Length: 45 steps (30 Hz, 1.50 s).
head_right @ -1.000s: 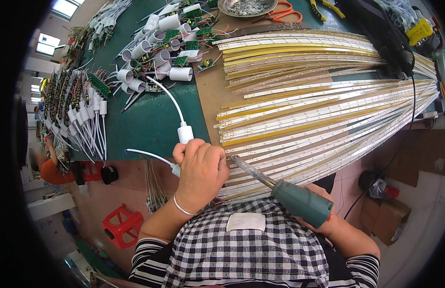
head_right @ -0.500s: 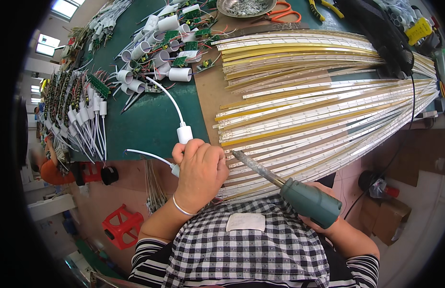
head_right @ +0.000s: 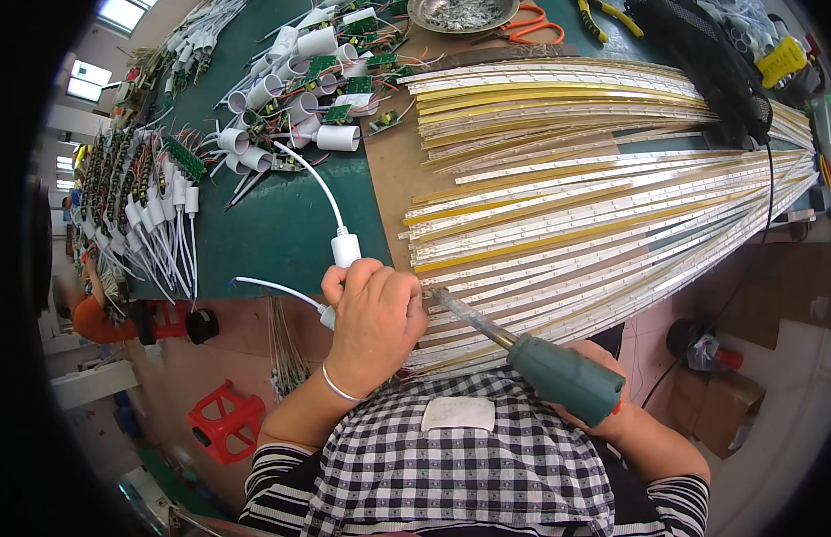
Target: The person aligns wires to LED strips by hand and solders the electrical connections using a soldering gun.
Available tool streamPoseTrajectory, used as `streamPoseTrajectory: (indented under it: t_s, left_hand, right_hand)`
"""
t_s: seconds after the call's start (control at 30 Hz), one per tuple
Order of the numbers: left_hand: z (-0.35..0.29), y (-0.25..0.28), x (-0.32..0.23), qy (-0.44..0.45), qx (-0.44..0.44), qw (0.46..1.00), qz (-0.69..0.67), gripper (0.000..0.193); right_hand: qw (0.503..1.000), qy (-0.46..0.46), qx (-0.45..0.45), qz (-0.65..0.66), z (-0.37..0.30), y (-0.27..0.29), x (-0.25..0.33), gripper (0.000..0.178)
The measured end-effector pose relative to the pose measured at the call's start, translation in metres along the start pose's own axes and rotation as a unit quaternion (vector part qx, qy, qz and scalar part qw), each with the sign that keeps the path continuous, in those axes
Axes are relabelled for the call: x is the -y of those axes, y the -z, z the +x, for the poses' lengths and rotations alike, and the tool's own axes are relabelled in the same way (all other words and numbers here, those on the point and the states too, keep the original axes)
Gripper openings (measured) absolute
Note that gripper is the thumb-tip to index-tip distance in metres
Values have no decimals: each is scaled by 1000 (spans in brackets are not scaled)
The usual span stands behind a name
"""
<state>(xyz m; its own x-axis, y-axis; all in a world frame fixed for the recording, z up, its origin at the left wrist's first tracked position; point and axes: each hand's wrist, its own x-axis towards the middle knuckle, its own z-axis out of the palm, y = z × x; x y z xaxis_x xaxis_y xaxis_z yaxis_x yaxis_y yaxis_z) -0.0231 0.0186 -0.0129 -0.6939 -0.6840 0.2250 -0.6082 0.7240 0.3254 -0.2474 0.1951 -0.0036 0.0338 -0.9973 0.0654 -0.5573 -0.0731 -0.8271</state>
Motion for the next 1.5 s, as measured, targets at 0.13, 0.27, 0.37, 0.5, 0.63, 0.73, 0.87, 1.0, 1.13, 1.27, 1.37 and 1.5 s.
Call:
streamPoseTrajectory:
  t_s: [0.13,0.27,0.37,0.5,0.63,0.73,0.87,1.0,1.13,1.27,1.37,1.5]
  left_hand:
    - [0,3,-1,3,9,1000,-2,18]
    - [1,4,-2,4,11,1000,-3,17]
    - [1,3,-2,4,9,1000,-3,17]
    - [2,4,-2,2,12,1000,0,17]
    - [2,4,-3,-1,5,1000,6,16]
    - [3,5,-3,-1,12,1000,5,16]
    - [4,7,-4,-2,13,1000,11,15]
    - [4,8,-5,-1,19,999,30,15]
    - [5,11,-5,-2,28,999,37,15]
    - [6,15,-7,-5,40,998,48,16]
    - [5,17,-5,-15,45,998,46,17]
    - [8,25,-3,-26,57,998,-26,21]
  right_hand:
    - [999,-11,27,24,-1,8,0,31]
    - [988,-103,30,113,-4,7,-2,38]
    - [985,-103,26,137,-7,6,-6,40]
    - [987,-109,21,112,-12,3,-8,41]
    - [978,-122,16,167,-11,2,-8,40]
    - [975,-127,4,182,-14,0,-9,40]
    - [973,-132,0,190,-15,0,-9,41]
    - [970,-136,-1,200,-16,0,-10,40]
    - [977,-114,8,180,-14,0,-13,40]
    - [978,-130,3,163,-18,-2,-16,40]
    - [931,-161,-75,318,-15,-10,-13,46]
    - [909,-141,-105,379,4,-11,-5,65]
